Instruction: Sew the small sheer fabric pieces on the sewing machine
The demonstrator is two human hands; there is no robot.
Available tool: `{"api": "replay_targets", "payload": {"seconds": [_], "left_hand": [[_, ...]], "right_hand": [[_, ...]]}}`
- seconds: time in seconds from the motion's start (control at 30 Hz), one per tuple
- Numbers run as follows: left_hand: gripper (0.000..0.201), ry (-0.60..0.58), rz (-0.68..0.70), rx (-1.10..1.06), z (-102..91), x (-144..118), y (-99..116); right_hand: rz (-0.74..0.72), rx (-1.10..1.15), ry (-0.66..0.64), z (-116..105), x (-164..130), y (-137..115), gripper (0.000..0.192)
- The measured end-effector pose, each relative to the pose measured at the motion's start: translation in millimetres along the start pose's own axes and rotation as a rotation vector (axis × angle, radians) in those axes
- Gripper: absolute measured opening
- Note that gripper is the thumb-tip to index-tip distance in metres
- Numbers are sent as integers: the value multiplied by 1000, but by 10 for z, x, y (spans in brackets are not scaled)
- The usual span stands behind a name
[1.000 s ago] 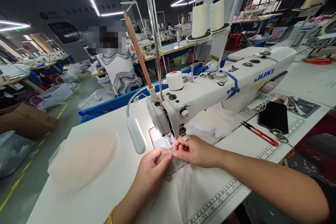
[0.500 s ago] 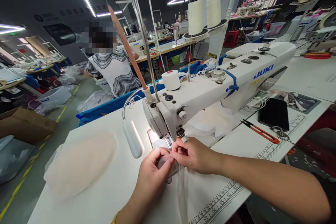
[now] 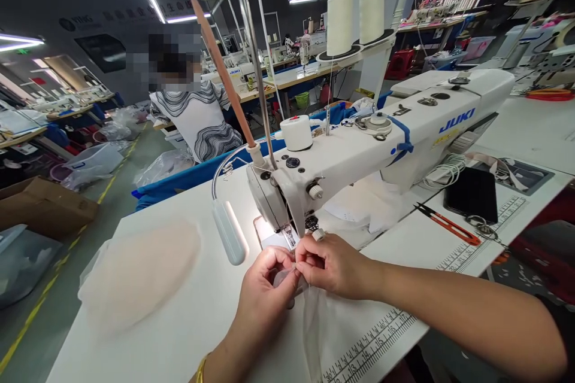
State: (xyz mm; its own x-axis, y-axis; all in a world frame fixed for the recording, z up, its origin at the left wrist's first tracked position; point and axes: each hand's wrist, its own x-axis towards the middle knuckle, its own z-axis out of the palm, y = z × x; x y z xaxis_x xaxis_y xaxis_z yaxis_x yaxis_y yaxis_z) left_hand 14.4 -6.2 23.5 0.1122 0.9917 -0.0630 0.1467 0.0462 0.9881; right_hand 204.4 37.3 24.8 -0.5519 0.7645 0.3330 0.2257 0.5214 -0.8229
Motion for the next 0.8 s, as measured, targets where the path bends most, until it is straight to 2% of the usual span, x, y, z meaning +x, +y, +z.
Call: {"api": "replay_targets", "payload": {"seconds": [0.47, 0.7, 0.8], "left_hand": [[36, -19, -55, 32, 14, -5, 45], [37, -24, -59, 7, -1, -8, -21], [35, -3, -13, 14, -7, -16, -25]], "right_hand": [[-63, -81, 48, 55, -20, 38, 9], [2, -91, 7, 54, -14, 28, 13], [17, -96, 2, 49, -14, 11, 14]]}}
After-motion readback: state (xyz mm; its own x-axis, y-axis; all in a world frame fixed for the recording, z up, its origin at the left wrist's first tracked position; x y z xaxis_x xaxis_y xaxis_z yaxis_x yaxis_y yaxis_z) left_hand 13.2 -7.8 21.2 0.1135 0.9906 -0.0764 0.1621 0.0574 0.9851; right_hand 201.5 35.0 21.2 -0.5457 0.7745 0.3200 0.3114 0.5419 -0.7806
